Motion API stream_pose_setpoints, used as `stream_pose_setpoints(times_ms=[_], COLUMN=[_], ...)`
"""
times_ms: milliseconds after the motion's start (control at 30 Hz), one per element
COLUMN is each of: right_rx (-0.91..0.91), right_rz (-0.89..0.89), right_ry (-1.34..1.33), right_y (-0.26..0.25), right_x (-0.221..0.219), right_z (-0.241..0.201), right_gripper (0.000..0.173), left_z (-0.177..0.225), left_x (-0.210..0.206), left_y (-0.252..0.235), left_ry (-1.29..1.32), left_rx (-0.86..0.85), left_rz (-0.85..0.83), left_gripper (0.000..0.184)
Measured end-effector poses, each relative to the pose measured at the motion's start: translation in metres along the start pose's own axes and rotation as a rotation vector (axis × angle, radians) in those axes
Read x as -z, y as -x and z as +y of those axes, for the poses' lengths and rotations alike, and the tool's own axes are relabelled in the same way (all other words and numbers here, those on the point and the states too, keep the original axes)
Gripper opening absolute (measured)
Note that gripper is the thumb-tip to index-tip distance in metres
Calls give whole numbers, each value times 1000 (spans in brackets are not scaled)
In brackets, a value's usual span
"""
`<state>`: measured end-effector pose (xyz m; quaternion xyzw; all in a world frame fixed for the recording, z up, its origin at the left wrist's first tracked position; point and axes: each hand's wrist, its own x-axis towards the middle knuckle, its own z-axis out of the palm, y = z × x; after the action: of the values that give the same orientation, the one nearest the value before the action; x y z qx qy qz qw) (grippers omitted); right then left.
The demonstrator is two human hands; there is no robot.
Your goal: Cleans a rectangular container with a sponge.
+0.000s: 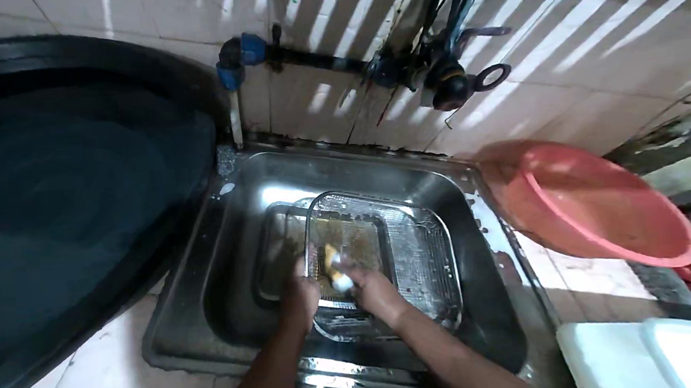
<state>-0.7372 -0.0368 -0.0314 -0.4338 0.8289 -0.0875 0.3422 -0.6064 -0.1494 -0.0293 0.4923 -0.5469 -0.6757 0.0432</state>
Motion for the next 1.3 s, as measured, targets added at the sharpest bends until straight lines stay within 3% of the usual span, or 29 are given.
stream_pose_setpoints(times_ms=[67, 133, 267, 333, 433, 500, 567, 633, 733, 833, 933, 1033, 1133, 1200, 1300], right_rx=[87, 90, 6, -49, -156, -40, 39, -12, -192, -413, -387, -300, -46, 56, -188], right_rz=[-214, -220, 446, 532, 241, 94, -15, 61, 404, 243, 26, 147, 629, 847, 817], right_ry=[65, 27, -135, -100, -98, -122, -152, -154, -80, -39, -128, -194, -63, 71, 121], right_y=[28, 40, 9, -16, -7, 16, 32, 37, 18, 14, 32, 62, 125, 185, 284], right_x=[10, 27, 63, 57, 20, -2, 6, 31, 55, 33, 12, 34, 87, 119, 139], right_z=[13, 34, 72, 90, 78, 65, 57, 58, 88, 99, 61, 39, 36, 47, 56], right_gripper=[51, 47, 34, 42, 43, 44, 46, 43, 41, 45, 43, 38, 31, 34, 42], left_z=[1, 0, 5, 5, 4, 5, 4, 3, 5, 3, 5, 2, -3, -3, -2], left_x=[1, 0, -1, -1, -1, 0, 0, 0, -1, -1, -1, 0, 0, -1, -1], left_y=[1, 2, 6, 6, 5, 5, 5, 5, 5, 6, 9, 12, 9, 4, 5], left_ry=[15, 32, 3, -27, -47, -37, -17, -18, -43, -56, -30, -5, 87, 157, 246], left_rx=[-29, -63, -47, -48, -41, -21, -24, -39, -40, -35, -39, -78, -23, 23, -13], left_rz=[-13, -7, 0, 3, -5, -9, 2, 9, 11, 16, 6, -4, -48, -68, -55], left_gripper=[62, 63, 61, 61, 65, 69, 68, 65, 61, 52, 54, 51, 56, 63, 66])
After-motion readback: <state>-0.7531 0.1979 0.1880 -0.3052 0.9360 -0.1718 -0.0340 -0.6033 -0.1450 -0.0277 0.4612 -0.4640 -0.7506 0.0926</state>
